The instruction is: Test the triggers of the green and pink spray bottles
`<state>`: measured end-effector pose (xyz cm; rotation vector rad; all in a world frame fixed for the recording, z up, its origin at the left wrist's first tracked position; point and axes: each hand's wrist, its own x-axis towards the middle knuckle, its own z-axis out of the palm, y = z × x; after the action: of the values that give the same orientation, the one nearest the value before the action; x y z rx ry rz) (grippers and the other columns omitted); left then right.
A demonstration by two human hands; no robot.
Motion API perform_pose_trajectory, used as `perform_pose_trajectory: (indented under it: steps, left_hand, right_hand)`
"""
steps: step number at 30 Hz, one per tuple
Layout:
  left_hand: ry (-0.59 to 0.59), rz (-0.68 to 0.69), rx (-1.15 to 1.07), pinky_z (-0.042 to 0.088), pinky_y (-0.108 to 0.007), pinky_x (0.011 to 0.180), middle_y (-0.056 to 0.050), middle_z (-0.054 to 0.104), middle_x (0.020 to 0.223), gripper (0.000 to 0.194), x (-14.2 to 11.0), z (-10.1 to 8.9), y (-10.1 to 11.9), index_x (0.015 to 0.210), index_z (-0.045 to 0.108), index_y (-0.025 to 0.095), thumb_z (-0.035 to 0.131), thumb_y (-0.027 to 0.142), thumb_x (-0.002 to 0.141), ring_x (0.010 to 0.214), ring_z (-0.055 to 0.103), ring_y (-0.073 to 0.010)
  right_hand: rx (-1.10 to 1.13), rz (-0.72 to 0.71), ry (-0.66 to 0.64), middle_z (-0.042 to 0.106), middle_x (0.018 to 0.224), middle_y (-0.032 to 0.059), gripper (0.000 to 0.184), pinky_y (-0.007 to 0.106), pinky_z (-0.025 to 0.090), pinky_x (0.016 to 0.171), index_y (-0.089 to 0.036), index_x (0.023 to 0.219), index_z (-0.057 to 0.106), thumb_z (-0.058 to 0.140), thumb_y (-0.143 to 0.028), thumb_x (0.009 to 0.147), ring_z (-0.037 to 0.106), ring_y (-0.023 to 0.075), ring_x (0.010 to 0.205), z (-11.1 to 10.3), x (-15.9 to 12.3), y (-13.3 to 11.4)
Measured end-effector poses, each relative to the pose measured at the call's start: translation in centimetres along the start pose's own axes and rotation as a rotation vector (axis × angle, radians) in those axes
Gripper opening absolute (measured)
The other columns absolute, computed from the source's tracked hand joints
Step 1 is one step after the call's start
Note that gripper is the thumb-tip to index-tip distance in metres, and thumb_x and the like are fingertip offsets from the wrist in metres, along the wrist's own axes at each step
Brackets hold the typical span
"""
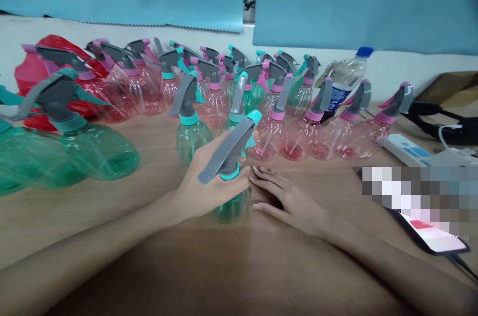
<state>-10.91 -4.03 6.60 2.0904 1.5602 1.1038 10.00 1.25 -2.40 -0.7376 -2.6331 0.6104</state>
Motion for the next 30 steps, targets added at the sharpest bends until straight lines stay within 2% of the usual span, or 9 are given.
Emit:
perform_pose_trajectory:
  steps: [5, 8, 11, 16, 19, 24, 27, 30]
  left_hand:
    - [0.05, 0.013, 0.014, 0.049, -0.027, 0.063, 0.001, 0.063, 0.087, 0.036, 0.1, 0.2, 0.2, 0.114, 0.051, 0.025, 0.057, 0.021, 0.079, 0.071, 0.061, -0.0166]
    - [0.063, -0.026, -0.012, 0.05, -0.029, 0.067, 0.001, 0.065, 0.091, 0.035, -0.1, 0.4, 0.3, 0.113, 0.051, 0.026, 0.059, 0.024, 0.079, 0.076, 0.063, -0.0173]
    - [0.042, -0.069, -0.086, 0.052, -0.031, 0.074, -0.001, 0.066, 0.103, 0.04, -0.4, 0.5, 0.4, 0.117, 0.049, 0.026, 0.062, 0.027, 0.079, 0.082, 0.065, -0.0181]
    - [0.043, -0.092, -0.135, 0.052, -0.035, 0.084, -0.003, 0.067, 0.104, 0.043, -1.5, -0.1, 1.1, 0.12, 0.048, 0.024, 0.064, 0.034, 0.081, 0.092, 0.065, -0.021]
    - [0.026, -0.108, -0.17, 0.052, -0.036, 0.084, -0.005, 0.064, 0.109, 0.045, -2.8, -1.1, 1.5, 0.124, 0.044, 0.025, 0.061, 0.038, 0.084, 0.097, 0.064, -0.0221]
    - [0.053, -0.134, -0.072, 0.052, -0.037, 0.082, -0.005, 0.061, 0.115, 0.046, -5.6, -3.7, 1.6, 0.125, 0.043, 0.026, 0.06, 0.04, 0.085, 0.099, 0.061, -0.0241]
    - [0.073, -0.132, -0.024, 0.051, -0.039, 0.084, -0.006, 0.057, 0.121, 0.055, -7.3, -5.8, 0.9, 0.129, 0.039, 0.026, 0.064, 0.037, 0.081, 0.103, 0.059, -0.0253]
    - [0.106, -0.106, -0.012, 0.045, -0.045, 0.098, -0.01, 0.048, 0.134, 0.066, -9.1, -7.9, -0.7, 0.134, 0.033, 0.025, 0.067, 0.036, 0.079, 0.12, 0.05, -0.0295]
  right_hand:
    - [0.067, -0.004, 0.009, 0.042, 0.148, 0.0087, 0.061, 0.051, 0.03, 0.113, -0.025, 0.14, 0.043, 0.057, -0.051, 0.087, 0.033, 0.0269, 0.139, -0.1, -0.1, 0.4]
    - [0.138, 0.002, 0.02, 0.045, 0.146, 0.0089, 0.064, 0.051, 0.035, 0.109, -0.027, 0.139, 0.043, 0.063, -0.051, 0.083, 0.04, 0.0276, 0.135, -0.7, -0.2, -0.3]
    - [0.214, -0.009, 0.035, 0.052, 0.139, 0.0088, 0.064, 0.049, 0.04, 0.105, -0.027, 0.136, 0.043, 0.065, -0.049, 0.081, 0.049, 0.027, 0.127, -1.5, -0.1, -2.0]
    - [0.28, -0.068, 0.19, 0.058, 0.129, 0.0085, 0.057, 0.047, 0.045, 0.099, -0.026, 0.13, 0.045, 0.067, -0.045, 0.081, 0.054, 0.0281, 0.121, -2.1, 0.7, -5.8]
    - [0.293, -0.091, 0.208, 0.058, 0.127, 0.0085, 0.057, 0.045, 0.047, 0.097, -0.024, 0.127, 0.046, 0.069, -0.046, 0.079, 0.055, 0.0277, 0.118, -1.9, 1.6, -8.0]
    - [0.278, -0.08, 0.205, 0.061, 0.124, 0.0086, 0.058, 0.042, 0.048, 0.094, -0.023, 0.125, 0.048, 0.069, -0.048, 0.078, 0.058, 0.0271, 0.114, -0.8, 3.4, -11.4]
    - [0.273, -0.095, 0.172, 0.063, 0.12, 0.0084, 0.054, 0.042, 0.05, 0.09, -0.023, 0.125, 0.047, 0.067, -0.047, 0.08, 0.059, 0.0267, 0.111, 0.1, 4.7, -12.9]
    - [0.218, -0.106, 0.168, 0.064, 0.112, 0.0082, 0.045, 0.042, 0.051, 0.084, -0.022, 0.118, 0.049, 0.063, -0.046, 0.083, 0.061, 0.0264, 0.105, 1.0, 6.7, -13.8]
